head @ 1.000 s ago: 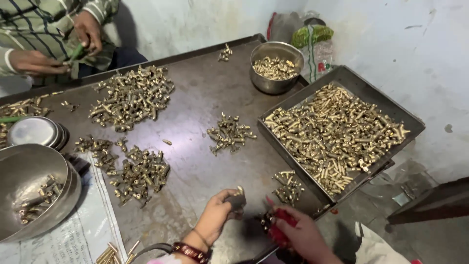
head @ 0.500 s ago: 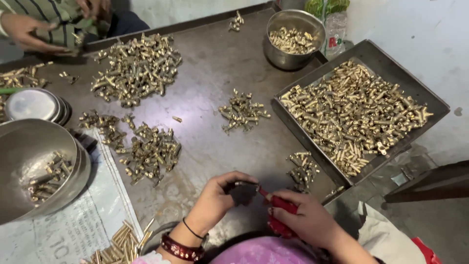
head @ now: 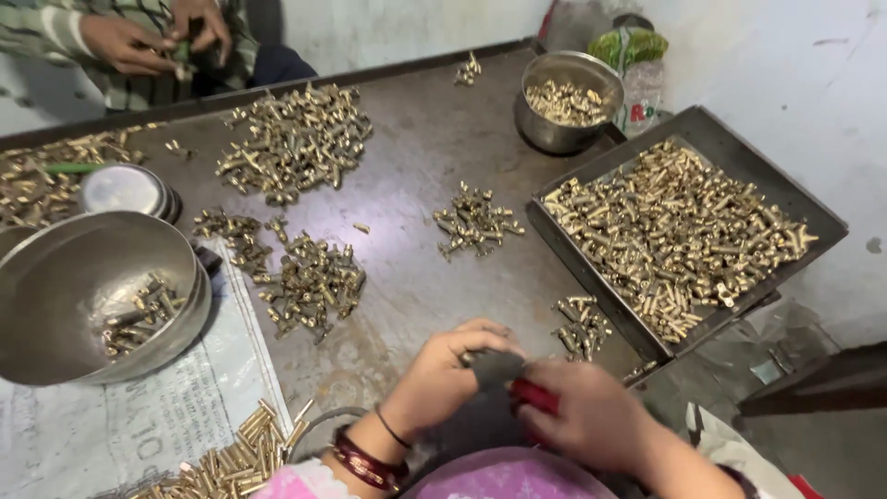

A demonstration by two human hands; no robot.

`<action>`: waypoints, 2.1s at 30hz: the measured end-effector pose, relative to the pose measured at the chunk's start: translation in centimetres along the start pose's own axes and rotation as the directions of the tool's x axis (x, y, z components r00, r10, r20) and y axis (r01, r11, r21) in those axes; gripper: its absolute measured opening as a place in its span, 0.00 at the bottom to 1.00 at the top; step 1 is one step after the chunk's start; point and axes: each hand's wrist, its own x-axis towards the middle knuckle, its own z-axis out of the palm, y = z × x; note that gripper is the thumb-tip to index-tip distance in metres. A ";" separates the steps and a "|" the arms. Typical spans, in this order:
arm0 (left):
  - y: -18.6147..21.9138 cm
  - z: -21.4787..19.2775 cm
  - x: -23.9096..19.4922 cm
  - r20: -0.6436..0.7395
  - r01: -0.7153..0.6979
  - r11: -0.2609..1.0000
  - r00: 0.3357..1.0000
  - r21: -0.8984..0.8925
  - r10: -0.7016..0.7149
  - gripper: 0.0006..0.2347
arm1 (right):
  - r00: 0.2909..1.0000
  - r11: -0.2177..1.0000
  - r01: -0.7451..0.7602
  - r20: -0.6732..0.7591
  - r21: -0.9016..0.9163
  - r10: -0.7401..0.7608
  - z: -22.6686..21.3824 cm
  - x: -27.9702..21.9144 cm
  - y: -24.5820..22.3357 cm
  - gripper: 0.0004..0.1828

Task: The person repeatedly picks small brass-colored metal parts from a table, rubs each with a dark abrasive pad and a red cloth, and places them into a metal tray. A second person works similarly across the table. The camera wearer handles the parts one at a time throughout the clip.

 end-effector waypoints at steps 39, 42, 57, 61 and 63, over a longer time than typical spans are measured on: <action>-1.1 -3.4 -0.1 -0.405 0.212 0.817 0.785 -0.536 -0.470 0.22 | 0.976 0.928 -0.216 -0.091 -0.304 0.197 3.1 3.5 -0.5 0.12; 0.4 -3.8 0.1 -0.495 0.214 0.834 0.720 -0.509 -0.487 0.17 | 0.993 0.985 -0.110 -0.068 -0.136 0.101 3.4 2.6 1.3 0.13; -7.0 -0.5 -0.8 -0.246 0.186 0.594 0.969 0.783 0.020 0.22 | 0.890 0.915 -0.367 -0.221 0.170 0.398 3.6 -5.4 8.6 0.17; -8.5 -1.4 -2.2 -0.181 0.276 0.277 0.929 0.920 -0.323 0.09 | 0.893 0.921 -0.368 -0.224 0.131 0.389 3.1 -6.4 8.1 0.17; -3.4 -0.5 -1.9 -0.297 0.406 0.317 0.893 0.857 -0.339 0.12 | 0.887 0.918 -0.372 -0.239 0.136 0.395 2.5 -6.3 9.1 0.17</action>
